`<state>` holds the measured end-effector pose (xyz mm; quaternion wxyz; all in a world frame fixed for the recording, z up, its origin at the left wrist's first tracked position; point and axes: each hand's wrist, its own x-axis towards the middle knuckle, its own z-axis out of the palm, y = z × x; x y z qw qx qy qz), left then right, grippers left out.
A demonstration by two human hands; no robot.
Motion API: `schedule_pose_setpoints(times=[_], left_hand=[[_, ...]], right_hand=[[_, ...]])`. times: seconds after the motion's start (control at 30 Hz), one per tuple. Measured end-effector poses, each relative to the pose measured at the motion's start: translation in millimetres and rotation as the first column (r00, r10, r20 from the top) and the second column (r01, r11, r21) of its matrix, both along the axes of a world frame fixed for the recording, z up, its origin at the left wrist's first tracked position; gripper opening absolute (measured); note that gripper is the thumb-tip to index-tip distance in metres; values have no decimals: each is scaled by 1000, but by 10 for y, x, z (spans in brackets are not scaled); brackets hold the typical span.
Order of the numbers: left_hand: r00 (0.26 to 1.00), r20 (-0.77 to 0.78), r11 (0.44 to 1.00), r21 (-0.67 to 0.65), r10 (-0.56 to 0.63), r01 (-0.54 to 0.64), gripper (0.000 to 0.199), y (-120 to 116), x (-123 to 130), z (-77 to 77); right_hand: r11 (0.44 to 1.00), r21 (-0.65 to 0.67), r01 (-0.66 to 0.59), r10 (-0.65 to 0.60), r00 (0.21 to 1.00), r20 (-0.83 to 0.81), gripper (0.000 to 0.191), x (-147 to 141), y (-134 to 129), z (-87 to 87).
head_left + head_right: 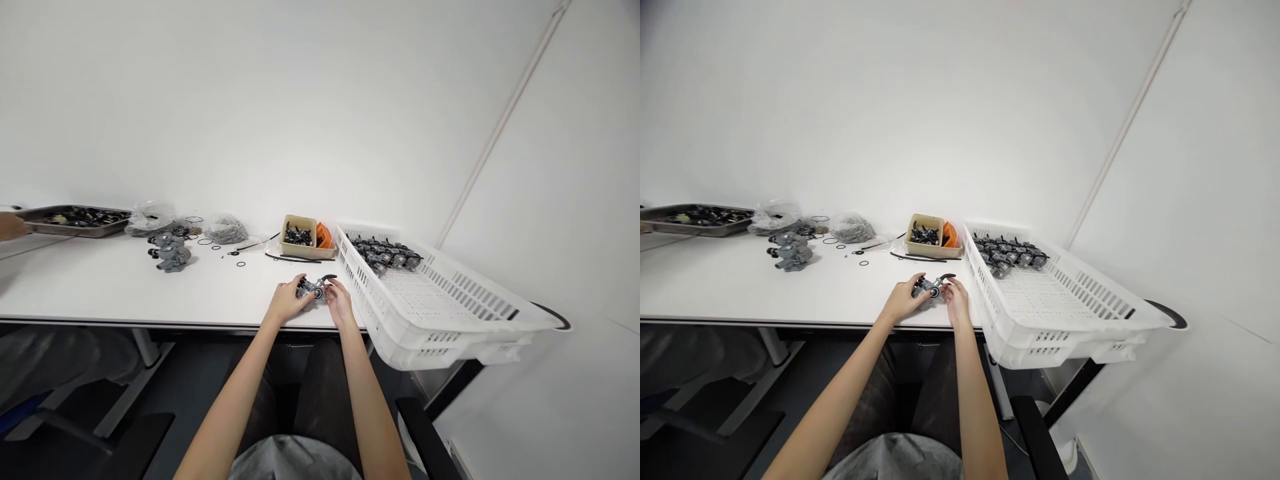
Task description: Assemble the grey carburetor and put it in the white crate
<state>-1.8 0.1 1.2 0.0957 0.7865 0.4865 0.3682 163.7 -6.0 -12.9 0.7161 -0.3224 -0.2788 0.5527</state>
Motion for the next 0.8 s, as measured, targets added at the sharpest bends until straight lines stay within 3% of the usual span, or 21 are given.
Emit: schedule_pose_setpoints(times=[0.8], left_hand=[[1000,-14,1000,19,-12,12,66,24,3,-18]], right_hand=[[999,13,-48,48,999,-3,23,-10,-11,10]])
